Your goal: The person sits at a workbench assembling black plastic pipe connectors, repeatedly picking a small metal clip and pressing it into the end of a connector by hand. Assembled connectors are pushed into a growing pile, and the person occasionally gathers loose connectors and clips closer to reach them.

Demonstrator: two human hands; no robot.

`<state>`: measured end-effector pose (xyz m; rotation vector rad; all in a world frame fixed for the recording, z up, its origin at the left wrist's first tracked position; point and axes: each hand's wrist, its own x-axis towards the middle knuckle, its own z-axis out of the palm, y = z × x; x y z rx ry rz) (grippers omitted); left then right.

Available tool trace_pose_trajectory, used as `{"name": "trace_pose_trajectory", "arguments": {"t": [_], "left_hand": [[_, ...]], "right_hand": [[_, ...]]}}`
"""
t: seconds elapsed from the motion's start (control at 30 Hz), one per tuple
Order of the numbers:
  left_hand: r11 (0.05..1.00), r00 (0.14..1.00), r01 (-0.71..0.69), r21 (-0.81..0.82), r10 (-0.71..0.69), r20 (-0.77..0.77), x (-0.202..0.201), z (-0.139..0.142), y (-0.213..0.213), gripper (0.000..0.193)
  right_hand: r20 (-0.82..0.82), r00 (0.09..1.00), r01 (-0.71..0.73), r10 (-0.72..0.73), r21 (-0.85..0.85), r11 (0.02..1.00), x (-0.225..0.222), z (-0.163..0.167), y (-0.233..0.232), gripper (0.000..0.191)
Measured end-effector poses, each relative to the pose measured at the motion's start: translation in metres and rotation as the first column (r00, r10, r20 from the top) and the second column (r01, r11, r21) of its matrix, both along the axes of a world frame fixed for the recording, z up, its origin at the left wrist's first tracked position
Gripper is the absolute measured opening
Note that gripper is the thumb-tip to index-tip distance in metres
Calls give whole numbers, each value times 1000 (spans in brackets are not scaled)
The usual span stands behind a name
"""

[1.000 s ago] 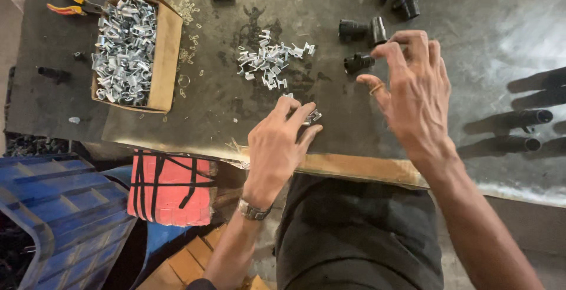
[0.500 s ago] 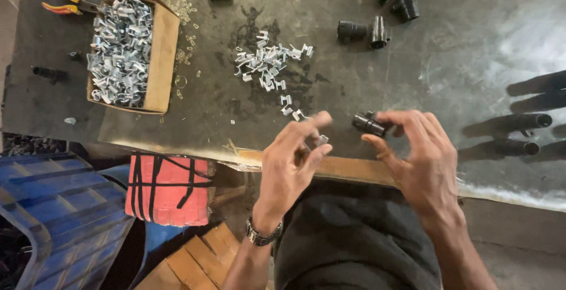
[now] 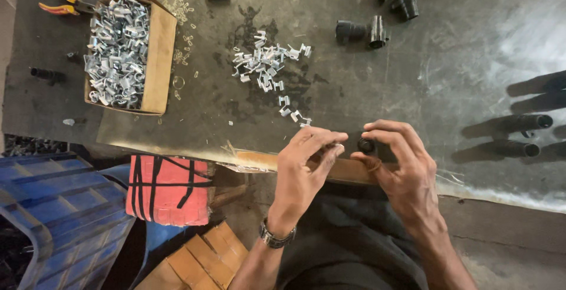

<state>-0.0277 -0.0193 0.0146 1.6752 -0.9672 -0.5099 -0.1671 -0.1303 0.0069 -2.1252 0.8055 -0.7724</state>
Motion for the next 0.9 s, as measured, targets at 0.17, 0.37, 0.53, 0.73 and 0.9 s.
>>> {"name": "trace_pose_trajectory", "arguments": {"t": [0.17, 0.37, 0.53, 0.73, 0.9], "left_hand": [[994, 946, 42, 97, -71, 317, 5, 7, -3, 20], [975, 865, 125, 187, -199, 461, 9, 17, -2, 24], [983, 944, 112, 145, -151, 292, 14, 23, 1, 14], [969, 999, -36, 244, 42, -20, 5, 15, -1, 17], [994, 984, 58, 95, -41, -173, 2, 13, 2, 9]], "right_hand": [[-72, 996, -51, 48, -38, 998, -4, 4, -6, 43], [-89, 991, -99, 101, 24, 995, -8, 3, -11, 52], [35, 999, -33, 32, 16, 999, -12, 0, -3, 40], [68, 997, 29, -33, 46, 998, -19, -3, 5, 38], [29, 999, 31, -33, 67, 997, -21, -2, 3, 39]]}}
